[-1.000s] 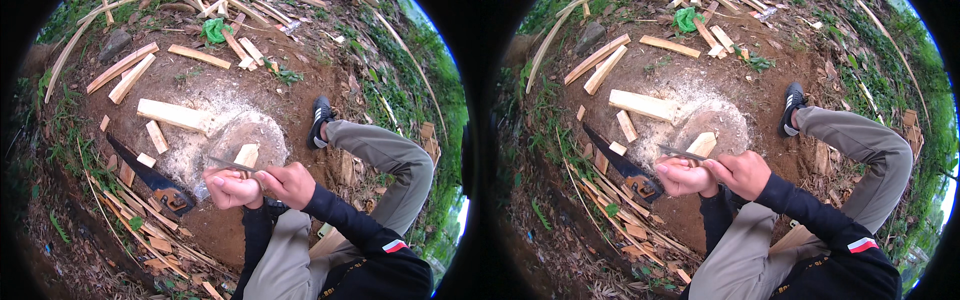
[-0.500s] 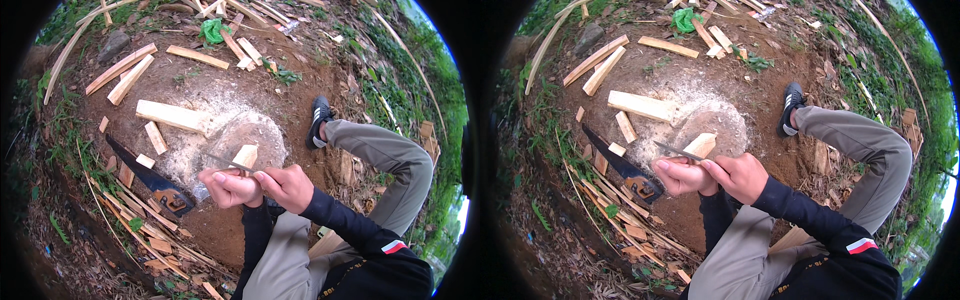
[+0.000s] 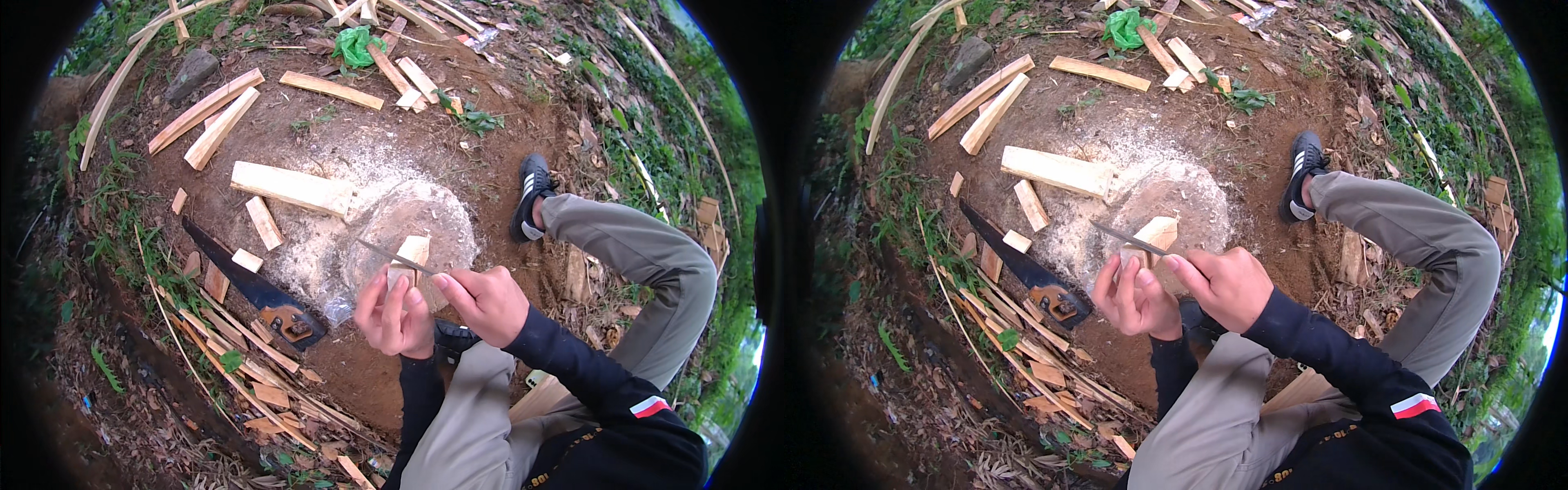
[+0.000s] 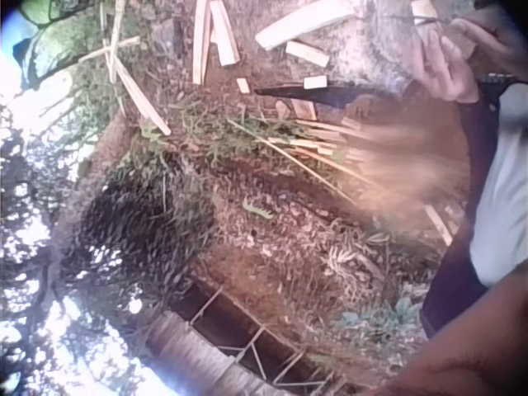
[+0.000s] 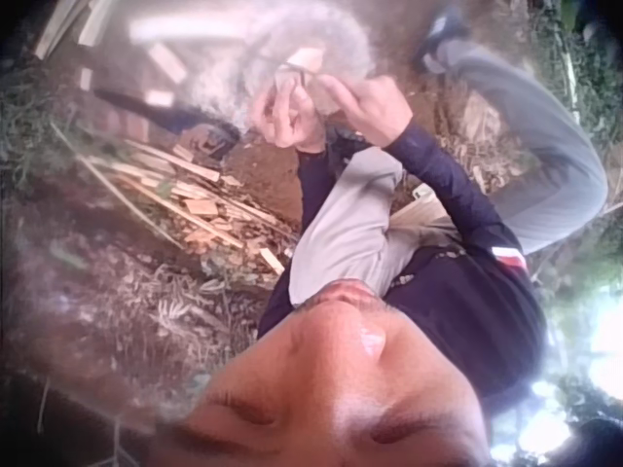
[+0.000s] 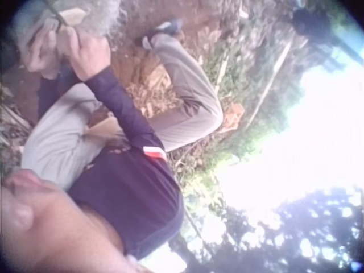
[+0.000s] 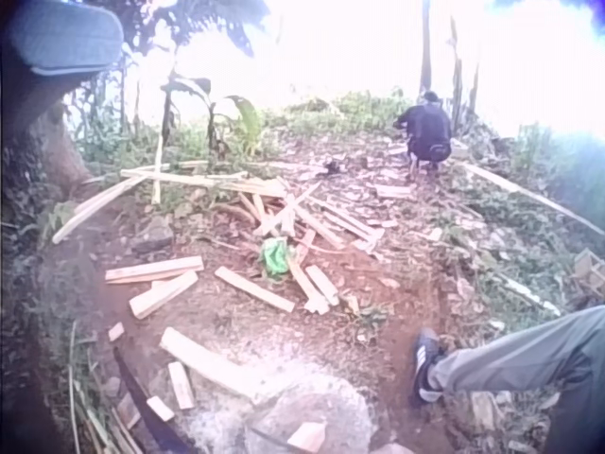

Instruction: The person sits on the ground in a forest and carves a small rectangular piece of wood using a knife. They hold the wood in their left hand and use the knife in their right hand to shave off thin layers, creating wood shavings. The person occasionally rotates the wood to work on different sides.

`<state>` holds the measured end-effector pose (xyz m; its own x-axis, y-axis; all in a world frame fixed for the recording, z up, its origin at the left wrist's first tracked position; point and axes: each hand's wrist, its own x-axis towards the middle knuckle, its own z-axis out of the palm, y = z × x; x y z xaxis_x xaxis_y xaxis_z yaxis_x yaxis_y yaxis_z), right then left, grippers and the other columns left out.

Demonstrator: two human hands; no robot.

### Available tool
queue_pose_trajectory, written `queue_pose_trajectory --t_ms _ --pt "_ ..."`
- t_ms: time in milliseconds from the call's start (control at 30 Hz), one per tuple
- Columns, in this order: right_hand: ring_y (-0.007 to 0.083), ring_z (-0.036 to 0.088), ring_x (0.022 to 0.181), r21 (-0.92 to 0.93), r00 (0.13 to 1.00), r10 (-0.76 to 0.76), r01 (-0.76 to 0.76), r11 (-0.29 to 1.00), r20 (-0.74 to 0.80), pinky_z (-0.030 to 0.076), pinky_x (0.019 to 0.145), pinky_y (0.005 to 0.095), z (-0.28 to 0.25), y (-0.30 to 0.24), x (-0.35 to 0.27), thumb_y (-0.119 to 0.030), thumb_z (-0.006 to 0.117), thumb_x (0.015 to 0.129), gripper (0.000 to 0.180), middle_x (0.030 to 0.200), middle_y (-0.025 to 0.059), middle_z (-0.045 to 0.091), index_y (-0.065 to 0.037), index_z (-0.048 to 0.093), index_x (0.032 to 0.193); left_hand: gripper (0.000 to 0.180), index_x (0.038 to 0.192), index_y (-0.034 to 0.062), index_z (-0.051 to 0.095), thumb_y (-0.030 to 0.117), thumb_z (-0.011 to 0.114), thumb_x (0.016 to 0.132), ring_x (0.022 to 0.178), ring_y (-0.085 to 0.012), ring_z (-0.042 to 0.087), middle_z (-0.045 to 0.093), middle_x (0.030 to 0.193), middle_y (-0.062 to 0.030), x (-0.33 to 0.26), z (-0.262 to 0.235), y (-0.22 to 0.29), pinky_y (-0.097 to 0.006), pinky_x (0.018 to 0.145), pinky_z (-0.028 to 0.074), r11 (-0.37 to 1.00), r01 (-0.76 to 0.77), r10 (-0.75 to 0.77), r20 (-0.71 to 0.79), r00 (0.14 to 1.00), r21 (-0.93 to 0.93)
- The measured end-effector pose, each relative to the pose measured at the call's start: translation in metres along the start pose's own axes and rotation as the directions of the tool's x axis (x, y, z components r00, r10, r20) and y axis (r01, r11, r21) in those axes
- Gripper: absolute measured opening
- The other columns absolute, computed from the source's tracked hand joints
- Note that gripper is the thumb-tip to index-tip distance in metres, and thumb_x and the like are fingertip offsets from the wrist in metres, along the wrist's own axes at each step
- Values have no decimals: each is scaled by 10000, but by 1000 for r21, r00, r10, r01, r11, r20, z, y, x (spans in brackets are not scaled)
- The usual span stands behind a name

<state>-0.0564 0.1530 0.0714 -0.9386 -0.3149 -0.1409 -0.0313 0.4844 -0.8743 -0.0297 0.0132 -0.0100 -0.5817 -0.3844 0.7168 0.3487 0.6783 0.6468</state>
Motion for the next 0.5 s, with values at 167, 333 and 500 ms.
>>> queue_pose_trajectory --t_ms 167,333,500 --pt "378 622 573 -10 999 -7 7 1000 34 493 508 431 -5 -1 0 -232 576 994 232 643 192 600 -44 692 922 304 1113 38 687 -18 749 820 1040 -375 671 596 1195 -187 -1 12 -1 -393 775 603 1000 24 -24 -58 998 -7" --pt "375 636 597 -45 999 -9 11 999 31 506 523 418 -11 5 2 -226 559 1002 233 687 190 627 -52 711 975 267 1084 68 678 -11 748 838 964 -345 673 598 1150 -157 -4 23 6 -387 767 602 997 -52 49 -61 997 -50" --pt "376 638 603 23 998 48 -49 999 30 512 532 405 -6 13 6 -239 551 1004 252 708 189 643 -44 706 964 235 1058 75 667 15 750 847 968 -320 645 545 1123 -131 -10 22 10 -383 753 607 998 -63 62 -63 996 -15"
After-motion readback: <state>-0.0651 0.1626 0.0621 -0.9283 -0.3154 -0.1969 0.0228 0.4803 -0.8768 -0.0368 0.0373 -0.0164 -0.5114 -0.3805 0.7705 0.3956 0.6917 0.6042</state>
